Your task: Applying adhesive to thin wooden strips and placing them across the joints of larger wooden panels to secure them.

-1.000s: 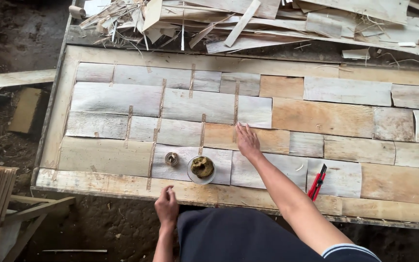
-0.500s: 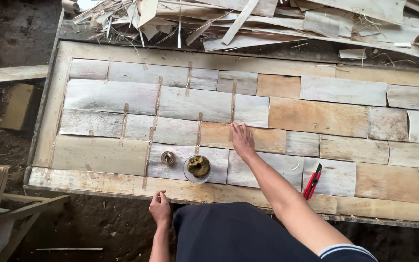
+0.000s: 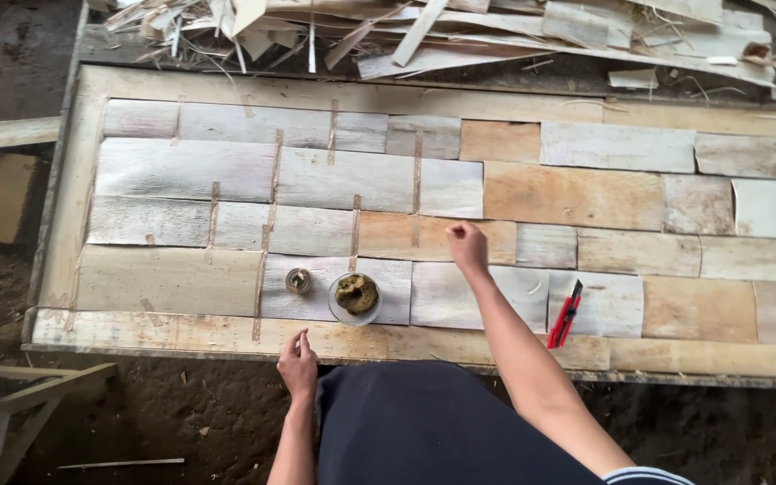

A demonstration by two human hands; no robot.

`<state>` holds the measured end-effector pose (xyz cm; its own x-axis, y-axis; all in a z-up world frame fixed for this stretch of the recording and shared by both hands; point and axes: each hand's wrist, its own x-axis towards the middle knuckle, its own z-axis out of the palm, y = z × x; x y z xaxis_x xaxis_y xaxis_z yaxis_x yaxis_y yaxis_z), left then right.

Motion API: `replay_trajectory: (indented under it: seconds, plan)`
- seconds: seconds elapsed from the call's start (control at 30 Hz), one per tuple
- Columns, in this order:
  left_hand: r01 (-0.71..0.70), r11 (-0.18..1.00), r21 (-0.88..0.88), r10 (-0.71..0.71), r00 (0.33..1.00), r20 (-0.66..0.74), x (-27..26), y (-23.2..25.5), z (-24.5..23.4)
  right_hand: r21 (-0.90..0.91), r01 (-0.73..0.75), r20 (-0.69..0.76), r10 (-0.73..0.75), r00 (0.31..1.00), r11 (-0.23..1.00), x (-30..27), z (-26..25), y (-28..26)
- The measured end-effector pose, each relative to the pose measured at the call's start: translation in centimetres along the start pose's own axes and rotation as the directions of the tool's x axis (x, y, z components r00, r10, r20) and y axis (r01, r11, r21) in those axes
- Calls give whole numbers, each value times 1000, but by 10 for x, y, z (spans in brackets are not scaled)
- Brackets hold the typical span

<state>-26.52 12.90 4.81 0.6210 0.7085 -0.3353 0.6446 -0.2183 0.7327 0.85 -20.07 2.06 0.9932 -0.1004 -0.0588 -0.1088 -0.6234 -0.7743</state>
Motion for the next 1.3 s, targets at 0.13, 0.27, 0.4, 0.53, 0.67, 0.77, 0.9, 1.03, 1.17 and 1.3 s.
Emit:
replay_trajectory:
  seconds: [0.13,0.27,0.4,0.53,0.67,0.77,0.9,1.03,1.17,1.3]
  plan:
    - [-11,998,65,13,999,-31,7,5,12,-85,-287,-169,270,948,954,-29,-41,102]
    - [-23,1000,-7,23,1000,19,10,14,22,-207,-449,-271,390,880,869,-55,-94,174]
    - [-72,997,-33,72,997,-12,21,17,38,-348,-553,-271,484,832,757,-74,-119,202]
    - [-23,999,-41,25,999,41,20,23,45,-313,-596,-198,563,802,739,-85,-130,162]
    - [-55,998,-40,57,997,46,21,26,51,-217,-627,-209,592,779,748,-79,-126,161]
    - [-61,996,-65,65,997,51,18,24,53,-228,-621,-205,587,784,750,-79,-117,189]
    - [-79,994,-80,83,995,51,19,20,52,-279,-638,-155,622,767,718,-65,-119,219]
    - [-91,992,-92,96,994,48,21,15,52,-132,-622,-120,611,783,772,-59,-155,177]
    - [-84,992,-94,90,994,58,18,17,51,585,-460,-306,708,637,668,-57,-194,154]
    - [-155,977,-145,157,988,3,19,22,46,173,-614,-499,606,620,770,-76,-186,183]
